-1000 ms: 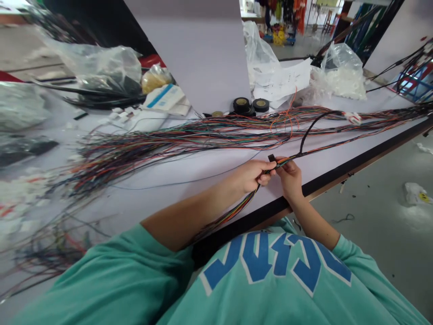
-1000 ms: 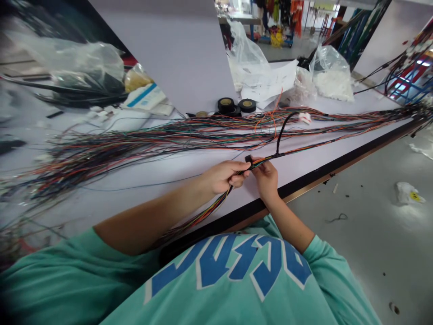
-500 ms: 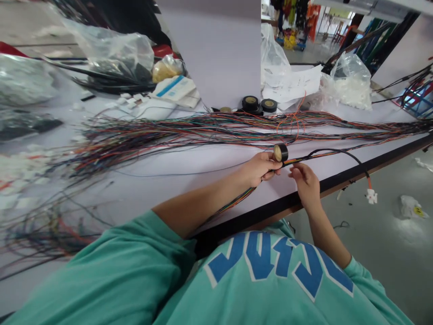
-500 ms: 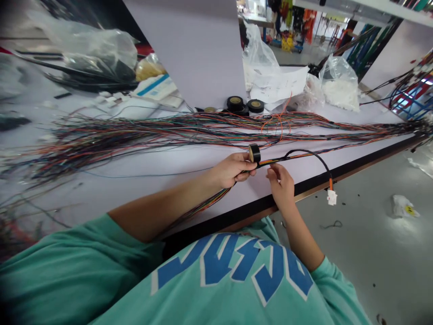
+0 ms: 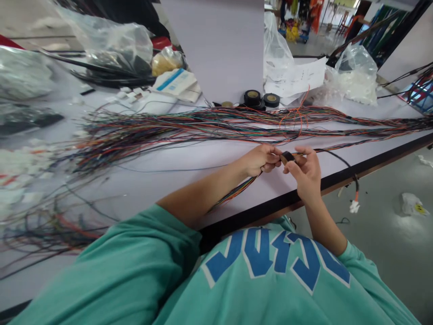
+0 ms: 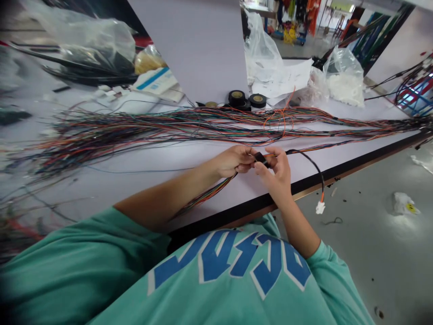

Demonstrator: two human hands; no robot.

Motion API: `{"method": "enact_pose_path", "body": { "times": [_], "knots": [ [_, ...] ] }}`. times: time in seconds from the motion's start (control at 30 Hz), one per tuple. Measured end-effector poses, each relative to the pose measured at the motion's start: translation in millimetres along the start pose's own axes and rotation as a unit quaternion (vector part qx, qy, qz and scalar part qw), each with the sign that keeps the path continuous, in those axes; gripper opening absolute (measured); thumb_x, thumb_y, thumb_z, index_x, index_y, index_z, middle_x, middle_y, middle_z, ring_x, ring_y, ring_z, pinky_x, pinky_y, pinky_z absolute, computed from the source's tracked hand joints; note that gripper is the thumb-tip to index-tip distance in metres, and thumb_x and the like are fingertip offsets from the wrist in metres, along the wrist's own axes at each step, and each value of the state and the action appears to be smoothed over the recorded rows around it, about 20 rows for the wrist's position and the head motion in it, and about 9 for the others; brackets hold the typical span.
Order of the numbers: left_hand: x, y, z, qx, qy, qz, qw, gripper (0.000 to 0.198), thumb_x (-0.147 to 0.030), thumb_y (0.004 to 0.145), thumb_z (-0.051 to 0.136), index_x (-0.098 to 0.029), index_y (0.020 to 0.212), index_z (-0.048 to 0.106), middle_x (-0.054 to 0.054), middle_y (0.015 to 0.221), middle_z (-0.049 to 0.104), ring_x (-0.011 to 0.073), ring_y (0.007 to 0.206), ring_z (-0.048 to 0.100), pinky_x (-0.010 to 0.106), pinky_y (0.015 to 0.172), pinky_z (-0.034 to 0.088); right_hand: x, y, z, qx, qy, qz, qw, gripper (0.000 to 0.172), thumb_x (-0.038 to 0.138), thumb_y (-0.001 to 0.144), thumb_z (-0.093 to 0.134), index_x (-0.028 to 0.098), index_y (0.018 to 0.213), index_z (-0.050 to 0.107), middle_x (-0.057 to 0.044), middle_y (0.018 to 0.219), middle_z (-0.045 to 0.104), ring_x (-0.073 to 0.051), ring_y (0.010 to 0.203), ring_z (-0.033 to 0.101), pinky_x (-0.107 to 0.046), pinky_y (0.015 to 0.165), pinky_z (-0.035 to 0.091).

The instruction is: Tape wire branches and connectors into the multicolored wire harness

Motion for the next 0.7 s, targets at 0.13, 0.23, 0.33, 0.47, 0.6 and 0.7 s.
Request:
{"method": "enact_pose_path", "body": {
  "times": [0.13, 0.23, 0.33, 0.47, 0.6, 0.7],
  "knots": [
    [-2.7, 0.3, -1.8, -0.021, -0.017, -0.026, 0.999, 0.01, -0.005, 0.078, 0.051, -0.012, 0.072, 0.053, -0.001, 0.045, 0.05, -0.0004, 0.028, 0.025, 0.012, 0.032, 0.012, -23.7, -13.5, -0.9, -0.01, 0.04, 0.098, 0.994, 0.034, 0.051, 0.076, 0.055, 0.022, 0.091, 0.045, 0.007, 0.054, 0.054, -0.011, 0.051, 0.054, -0.028, 0.058, 0.045],
    [-4.9, -3.1, 1.8, -0.039, 0.003, -0.029, 0.999, 0.011, -0.006, 0.079, 0.052, -0.013, 0.071, 0.051, -0.003, 0.045, 0.049, -0.0006, 0.027, 0.025, 0.012, 0.032, 0.013, -45.5, -4.0, 9.2, 0.031, 0.031, 0.146, 0.988, 0.03, 0.051, 0.077, 0.049, 0.021, 0.078, 0.048, 0.005, 0.052, 0.054, -0.012, 0.05, 0.053, -0.028, 0.055, 0.043],
    [-6.1, -3.3, 4.4, -0.068, 0.068, -0.023, 0.995, 0.011, -0.012, 0.08, 0.054, -0.015, 0.07, 0.049, -0.006, 0.042, 0.043, 0.0004, 0.027, 0.024, 0.014, 0.033, 0.012, -57.2, 12.7, 17.6, 0.093, -0.005, 0.14, 0.986, 0.026, 0.046, 0.076, 0.05, 0.021, 0.067, 0.05, 0.003, 0.054, 0.056, -0.012, 0.052, 0.054, -0.028, 0.057, 0.044],
    [-17.8, 2.1, 7.1, -0.09, 0.264, 0.056, 0.959, 0.011, -0.017, 0.075, 0.061, -0.018, 0.071, 0.05, -0.007, 0.04, 0.042, 0.0069, 0.037, 0.042, 0.018, 0.043, 0.03, -59.3, 22.7, 16.0, 0.099, -0.044, 0.113, 0.988, 0.023, 0.04, 0.078, 0.048, 0.02, 0.067, 0.051, 0.001, 0.062, 0.062, -0.011, 0.055, 0.056, -0.027, 0.059, 0.045],
    [-33.5, 5.2, 5.1, -0.155, 0.514, 0.123, 0.835, 0.013, -0.024, 0.074, 0.059, -0.018, 0.064, 0.057, 0.0, 0.055, 0.055, 0.0146, 0.064, 0.056, 0.023, 0.061, 0.037, -59.8, 27.5, 13.7, 0.11, -0.113, 0.114, 0.981, 0.023, 0.033, 0.081, 0.044, 0.021, 0.061, 0.047, 0.002, 0.055, 0.059, -0.011, 0.053, 0.053, -0.026, 0.059, 0.042],
    [-38.6, 11.1, -0.7, -0.205, 0.59, 0.121, 0.771, 0.019, -0.031, 0.076, 0.056, -0.018, 0.064, 0.062, 0.003, 0.066, 0.059, 0.0173, 0.075, 0.056, 0.024, 0.062, 0.034, -60.2, 33.5, 15.5, 0.145, -0.179, 0.134, 0.964, 0.026, 0.028, 0.081, 0.042, 0.021, 0.056, 0.043, 0.003, 0.047, 0.052, -0.011, 0.047, 0.048, -0.026, 0.057, 0.04]
  ]
}}
Point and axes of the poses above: each hand's wrist, its own y-axis towards the middle knuckle, its own z-axis out of the palm, x = y × z, the point moved 6 cm from there along y, towards the middle knuckle
